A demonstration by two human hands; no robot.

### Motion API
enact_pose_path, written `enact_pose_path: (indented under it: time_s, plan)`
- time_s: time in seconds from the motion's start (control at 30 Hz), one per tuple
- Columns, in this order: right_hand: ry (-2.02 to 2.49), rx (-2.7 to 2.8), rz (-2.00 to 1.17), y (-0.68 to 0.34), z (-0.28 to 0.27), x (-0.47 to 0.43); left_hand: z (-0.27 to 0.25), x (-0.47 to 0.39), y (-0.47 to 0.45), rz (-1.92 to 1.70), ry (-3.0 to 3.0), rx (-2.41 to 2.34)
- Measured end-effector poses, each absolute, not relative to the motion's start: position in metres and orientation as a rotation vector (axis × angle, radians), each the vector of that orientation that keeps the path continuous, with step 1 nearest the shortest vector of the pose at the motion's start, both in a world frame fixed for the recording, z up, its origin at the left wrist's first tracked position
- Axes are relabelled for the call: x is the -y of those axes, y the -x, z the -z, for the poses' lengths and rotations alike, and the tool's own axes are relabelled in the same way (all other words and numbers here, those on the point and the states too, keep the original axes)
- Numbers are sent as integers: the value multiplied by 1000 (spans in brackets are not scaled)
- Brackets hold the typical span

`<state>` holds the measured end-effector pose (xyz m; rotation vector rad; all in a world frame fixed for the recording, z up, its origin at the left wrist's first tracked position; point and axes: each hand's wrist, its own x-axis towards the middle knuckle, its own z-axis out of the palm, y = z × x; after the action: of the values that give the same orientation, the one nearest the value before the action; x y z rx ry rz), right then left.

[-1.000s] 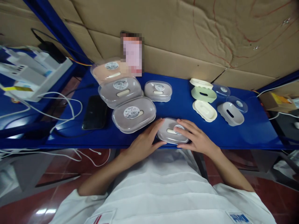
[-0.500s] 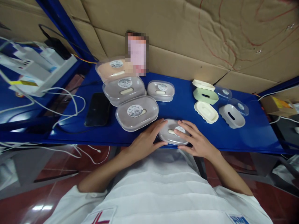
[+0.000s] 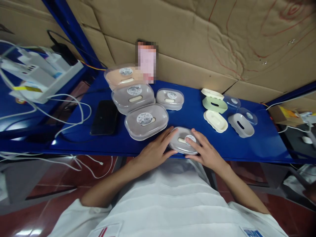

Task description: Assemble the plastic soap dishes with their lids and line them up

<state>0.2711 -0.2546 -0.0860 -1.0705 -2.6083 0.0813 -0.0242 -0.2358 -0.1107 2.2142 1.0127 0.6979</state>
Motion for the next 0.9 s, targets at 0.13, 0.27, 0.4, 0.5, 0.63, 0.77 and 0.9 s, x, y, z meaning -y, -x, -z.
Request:
enact_pose_path:
  time_s: [0.13, 0.27, 0.4, 0.5, 0.63, 0.77, 0.9]
  plan:
    - [1221, 2527, 26, -273, 93, 257, 110, 236, 24, -704, -2238, -1036]
    - [1562, 2310, 167, -280, 94, 238, 106, 237, 25, -664, -2247, -1062]
    - [1856, 2202, 253, -281, 89, 193, 106, 238, 25, -632, -2272, -1078]
    - [1921, 2248, 232, -278, 82, 149, 108, 238, 25, -606, -2301, -1088]
    - [1808, 2262, 46, -286, 74, 101, 108, 238, 26, -602, -2343, -1094]
    - [1919, 2087, 230, -311, 69, 89, 108, 237, 26, -587, -2374, -1080]
    - [2100, 2068, 308, -330, 59, 100, 109, 237, 26, -582, -2398, -1076]
